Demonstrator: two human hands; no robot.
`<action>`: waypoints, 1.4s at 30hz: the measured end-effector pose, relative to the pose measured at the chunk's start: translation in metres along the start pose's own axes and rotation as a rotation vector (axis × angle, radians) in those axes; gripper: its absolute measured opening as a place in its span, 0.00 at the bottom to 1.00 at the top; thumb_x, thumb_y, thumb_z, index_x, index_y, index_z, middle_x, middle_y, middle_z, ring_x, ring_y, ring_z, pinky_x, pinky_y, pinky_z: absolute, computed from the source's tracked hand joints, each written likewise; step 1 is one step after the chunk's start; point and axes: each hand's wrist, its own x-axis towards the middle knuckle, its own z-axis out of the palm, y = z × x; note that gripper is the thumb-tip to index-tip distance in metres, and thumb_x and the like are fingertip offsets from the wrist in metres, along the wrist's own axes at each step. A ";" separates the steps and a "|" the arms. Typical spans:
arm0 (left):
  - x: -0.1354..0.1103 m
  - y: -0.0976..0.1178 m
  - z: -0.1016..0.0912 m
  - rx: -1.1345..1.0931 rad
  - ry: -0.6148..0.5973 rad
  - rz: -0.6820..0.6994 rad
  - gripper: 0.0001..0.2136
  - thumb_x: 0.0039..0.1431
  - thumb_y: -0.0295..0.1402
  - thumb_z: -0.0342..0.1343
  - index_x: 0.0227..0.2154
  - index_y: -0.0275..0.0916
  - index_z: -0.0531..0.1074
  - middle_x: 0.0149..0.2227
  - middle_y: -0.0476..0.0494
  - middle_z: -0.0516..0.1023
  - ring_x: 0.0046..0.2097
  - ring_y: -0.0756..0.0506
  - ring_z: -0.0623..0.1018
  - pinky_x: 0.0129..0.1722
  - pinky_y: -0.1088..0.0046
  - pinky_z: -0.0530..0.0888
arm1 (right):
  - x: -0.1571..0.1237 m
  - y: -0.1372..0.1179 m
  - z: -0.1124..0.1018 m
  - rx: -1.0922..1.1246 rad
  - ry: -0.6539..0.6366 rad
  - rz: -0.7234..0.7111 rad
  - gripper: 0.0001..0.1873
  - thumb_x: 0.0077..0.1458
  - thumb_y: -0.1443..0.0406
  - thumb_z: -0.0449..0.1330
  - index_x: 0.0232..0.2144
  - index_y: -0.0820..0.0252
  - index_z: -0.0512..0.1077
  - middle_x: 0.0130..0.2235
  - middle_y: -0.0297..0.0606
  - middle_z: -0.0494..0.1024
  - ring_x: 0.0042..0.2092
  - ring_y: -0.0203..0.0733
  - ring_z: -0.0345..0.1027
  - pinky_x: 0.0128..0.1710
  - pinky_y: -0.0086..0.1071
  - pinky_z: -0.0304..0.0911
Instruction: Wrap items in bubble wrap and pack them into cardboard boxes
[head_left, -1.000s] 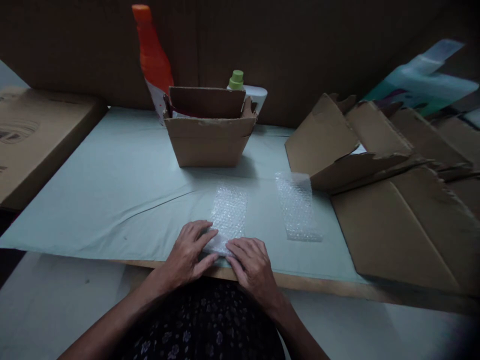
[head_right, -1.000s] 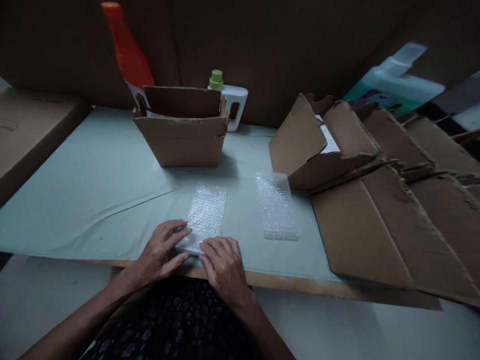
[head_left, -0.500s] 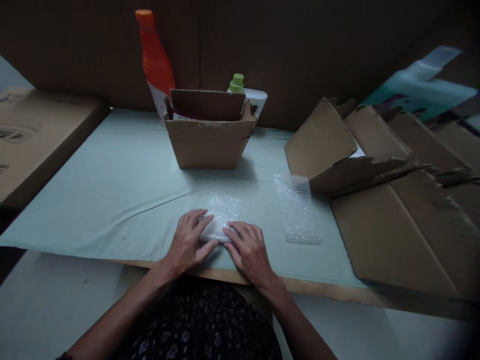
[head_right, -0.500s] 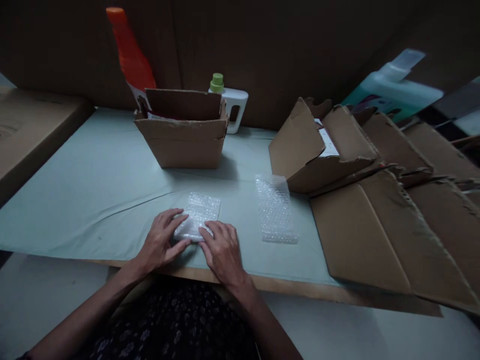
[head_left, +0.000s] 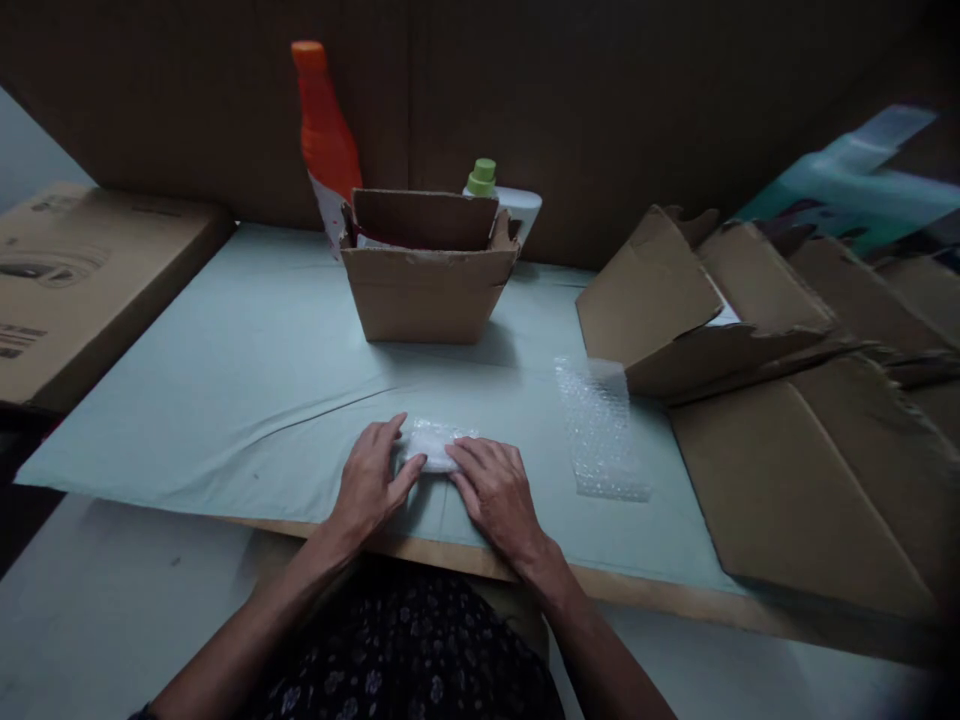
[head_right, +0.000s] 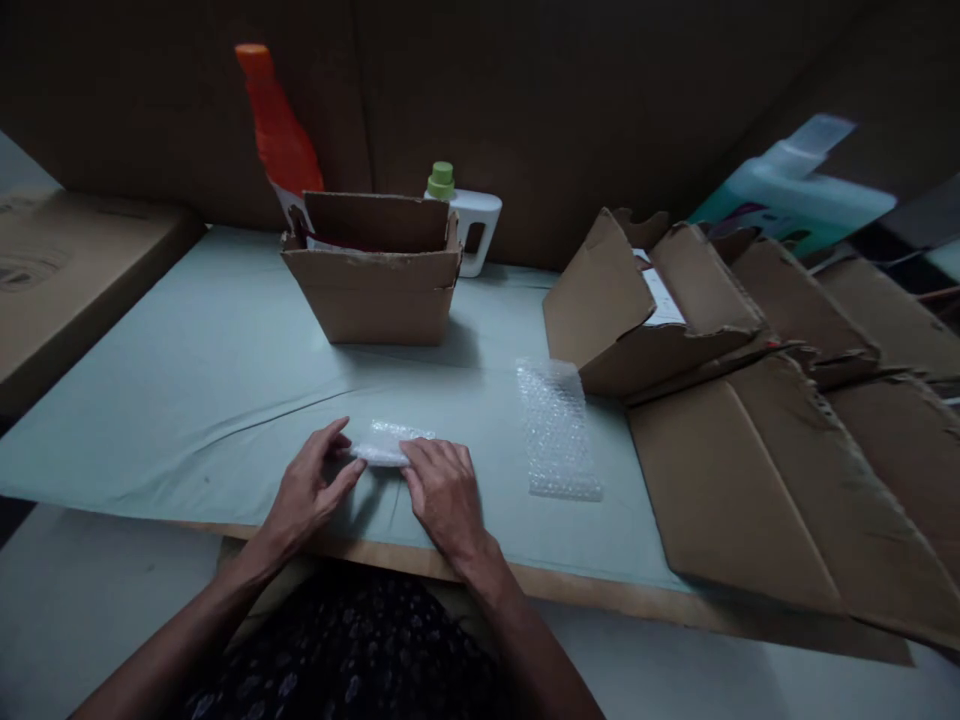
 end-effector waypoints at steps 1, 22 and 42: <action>-0.007 0.000 -0.002 -0.125 -0.003 -0.072 0.25 0.64 0.40 0.55 0.61 0.40 0.63 0.46 0.39 0.75 0.44 0.42 0.77 0.48 0.59 0.75 | 0.003 0.001 0.002 0.066 0.039 0.039 0.15 0.63 0.68 0.58 0.51 0.55 0.75 0.50 0.45 0.81 0.51 0.52 0.73 0.50 0.49 0.67; 0.119 0.048 -0.062 0.105 0.211 0.601 0.37 0.62 0.36 0.59 0.70 0.43 0.49 0.66 0.33 0.65 0.69 0.34 0.62 0.66 0.49 0.63 | 0.063 0.022 -0.100 0.481 0.005 0.185 0.14 0.61 0.53 0.60 0.36 0.56 0.77 0.35 0.37 0.80 0.37 0.44 0.74 0.37 0.32 0.70; 0.186 0.036 -0.072 0.486 0.325 0.687 0.09 0.67 0.23 0.50 0.40 0.36 0.76 0.37 0.44 0.82 0.47 0.39 0.78 0.66 0.41 0.57 | 0.325 0.030 -0.123 -0.318 -0.810 -0.151 0.08 0.58 0.62 0.63 0.29 0.59 0.78 0.26 0.33 0.76 0.27 0.35 0.65 0.26 0.29 0.52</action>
